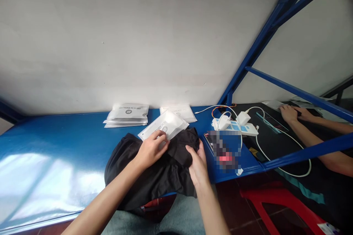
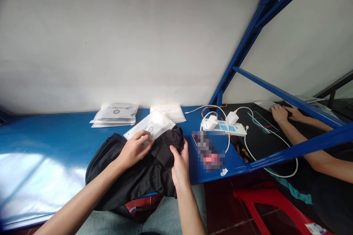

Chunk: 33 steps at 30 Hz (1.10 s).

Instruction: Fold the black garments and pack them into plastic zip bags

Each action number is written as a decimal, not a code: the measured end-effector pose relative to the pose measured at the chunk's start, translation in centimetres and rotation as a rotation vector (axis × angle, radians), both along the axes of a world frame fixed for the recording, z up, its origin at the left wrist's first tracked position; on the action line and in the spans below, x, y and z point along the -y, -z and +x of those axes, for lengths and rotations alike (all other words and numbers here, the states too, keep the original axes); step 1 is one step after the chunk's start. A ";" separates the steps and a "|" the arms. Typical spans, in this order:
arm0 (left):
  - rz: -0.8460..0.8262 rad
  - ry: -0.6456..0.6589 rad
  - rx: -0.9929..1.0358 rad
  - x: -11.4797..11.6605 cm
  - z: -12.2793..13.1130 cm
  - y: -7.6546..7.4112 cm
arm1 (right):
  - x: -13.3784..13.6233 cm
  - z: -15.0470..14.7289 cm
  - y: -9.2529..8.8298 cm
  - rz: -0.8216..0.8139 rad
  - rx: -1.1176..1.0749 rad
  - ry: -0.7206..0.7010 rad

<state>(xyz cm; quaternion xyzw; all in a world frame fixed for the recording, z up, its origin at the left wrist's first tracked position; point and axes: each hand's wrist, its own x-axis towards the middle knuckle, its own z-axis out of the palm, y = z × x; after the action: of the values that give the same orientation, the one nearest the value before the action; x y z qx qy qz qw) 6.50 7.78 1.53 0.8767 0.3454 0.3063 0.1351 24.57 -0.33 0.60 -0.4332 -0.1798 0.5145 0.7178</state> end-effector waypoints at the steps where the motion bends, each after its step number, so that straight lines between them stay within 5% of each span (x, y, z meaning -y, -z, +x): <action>1: -0.040 0.015 0.015 0.0 0.0 -0.1 | 0.0 0.0 -0.1 0.003 -0.006 0.011; 5: -0.149 0.063 0.032 0.0 0.2 -0.3 | -0.2 -0.7 -0.6 0.032 -0.097 0.001; 12: -0.205 0.071 0.079 -0.1 0.2 -0.3 | 0.4 -1.2 -0.5 -0.053 -0.183 -0.282; 19: -0.193 0.057 0.079 0.0 0.2 -0.2 | -0.1 0.5 -1.5 -0.096 -0.248 -0.284; 25: -0.164 0.077 0.075 0.1 0.1 -0.2 | -0.5 -0.7 -0.7 -0.075 -0.266 -0.112; 33: -0.220 0.077 0.119 0.0 0.2 -0.2 | 0.6 -1.3 -0.5 -0.085 -0.098 -0.282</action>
<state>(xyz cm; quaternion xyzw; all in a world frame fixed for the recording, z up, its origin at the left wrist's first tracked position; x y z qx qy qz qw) 6.68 7.77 1.70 0.8496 0.3342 0.3126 0.2623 23.28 -0.91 1.15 -0.4082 -0.1815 0.6379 0.6273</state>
